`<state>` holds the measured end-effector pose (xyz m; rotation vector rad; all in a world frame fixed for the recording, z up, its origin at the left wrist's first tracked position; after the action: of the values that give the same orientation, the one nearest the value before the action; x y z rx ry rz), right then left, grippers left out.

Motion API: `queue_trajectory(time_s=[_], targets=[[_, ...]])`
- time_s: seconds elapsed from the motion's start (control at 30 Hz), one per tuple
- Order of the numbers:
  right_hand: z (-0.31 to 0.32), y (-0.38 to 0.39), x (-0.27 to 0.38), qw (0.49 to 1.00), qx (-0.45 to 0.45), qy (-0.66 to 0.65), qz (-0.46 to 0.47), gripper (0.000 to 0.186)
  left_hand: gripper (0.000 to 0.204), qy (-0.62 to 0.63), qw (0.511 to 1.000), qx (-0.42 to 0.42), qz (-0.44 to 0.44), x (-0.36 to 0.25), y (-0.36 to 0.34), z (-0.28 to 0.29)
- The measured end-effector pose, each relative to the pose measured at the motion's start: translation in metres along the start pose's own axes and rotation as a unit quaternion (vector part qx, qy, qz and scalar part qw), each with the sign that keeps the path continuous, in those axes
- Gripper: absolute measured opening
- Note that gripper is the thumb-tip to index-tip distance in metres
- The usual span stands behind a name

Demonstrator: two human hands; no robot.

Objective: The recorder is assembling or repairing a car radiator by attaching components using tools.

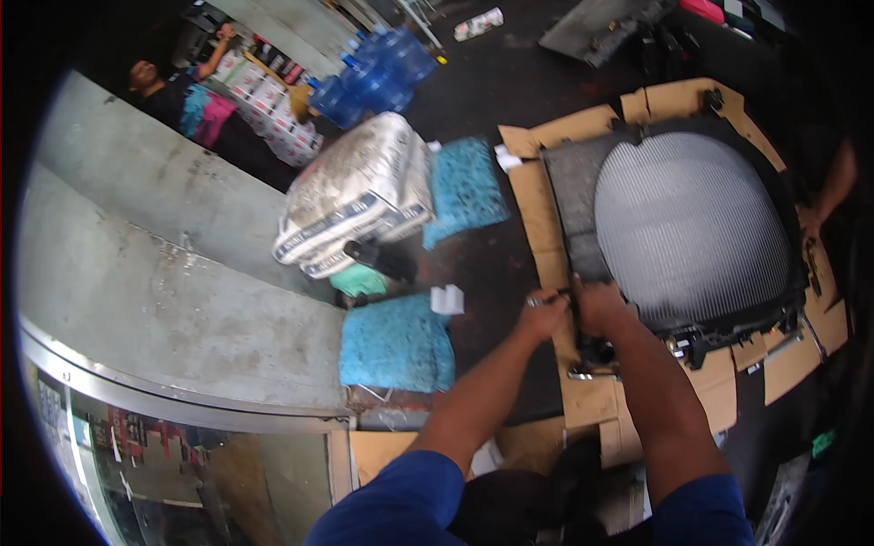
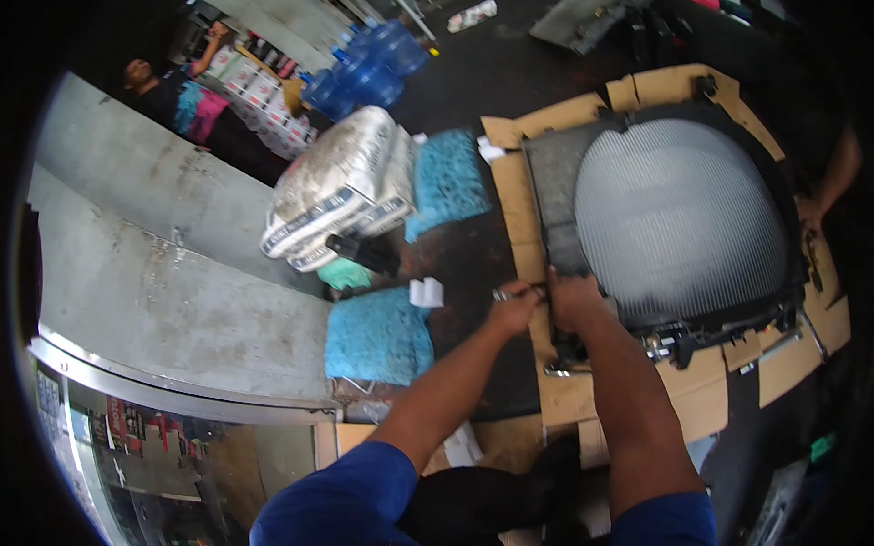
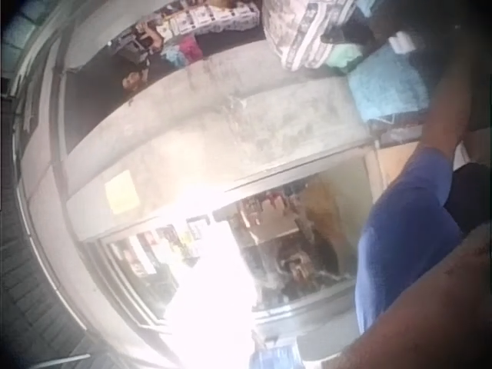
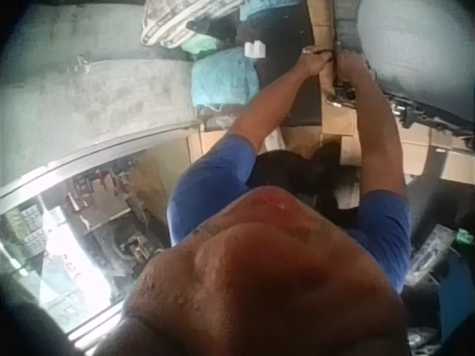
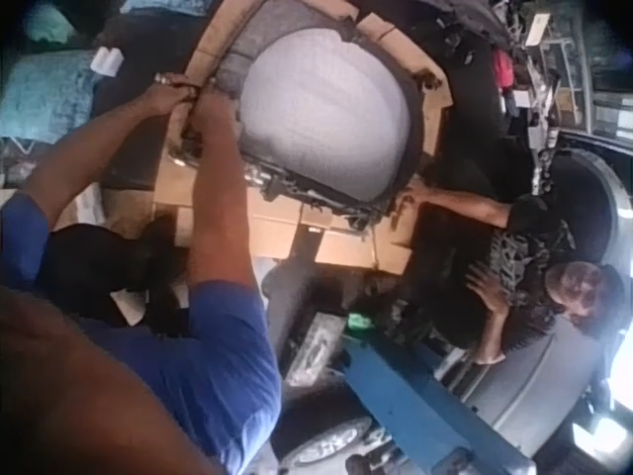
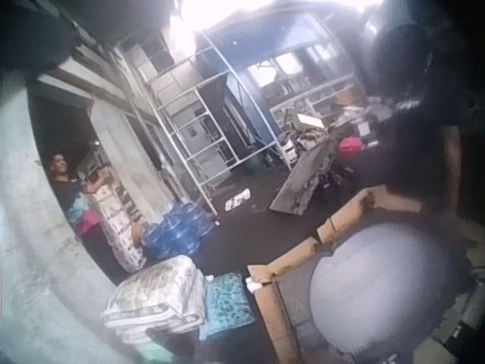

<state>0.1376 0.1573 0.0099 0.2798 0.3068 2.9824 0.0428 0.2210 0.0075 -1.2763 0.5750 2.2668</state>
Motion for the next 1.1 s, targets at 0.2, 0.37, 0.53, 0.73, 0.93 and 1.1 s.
queue_trajectory(time_s=[0.2,0.37,0.53,0.73,0.93,1.1], targets=[[0.006,-0.017,0.008,0.999,0.032,-0.01,0.008,0.072,0.047,0.153,0.96,0.063,0.226,0.005,-0.035,0.006],[0.002,-0.014,0.009,0.998,0.057,0.0,-0.001,0.073,0.051,0.205,0.952,0.046,0.222,0.019,-0.027,-0.004],[0.001,-0.009,0.012,0.997,0.077,0.004,0.001,0.074,0.047,0.136,0.986,0.024,0.098,0.013,-0.021,0.002],[0.0,-0.01,0.014,0.996,0.091,0.019,0.003,0.076,0.052,0.047,0.999,-0.009,0.018,-0.002,-0.01,0.007],[0.0,-0.014,0.012,0.996,0.089,0.024,0.001,0.075,0.04,0.077,0.993,-0.004,-0.094,-0.008,0.003,0.003],[0.0,-0.014,0.012,0.998,0.065,0.011,0.002,0.073,0.03,0.096,0.97,-0.063,-0.214,-0.017,0.019,0.008]])
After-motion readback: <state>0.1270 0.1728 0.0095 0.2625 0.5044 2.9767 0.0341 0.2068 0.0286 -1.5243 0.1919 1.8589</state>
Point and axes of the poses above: each hand's wrist, its own y-axis away from the middle knuckle, its own z-axis out of the back of the hand, x = y × z, the point moved 10 cm from there along -y, towards the middle knuckle, and after that the axes turned 9 degrees about y, right-handed, at the moved point
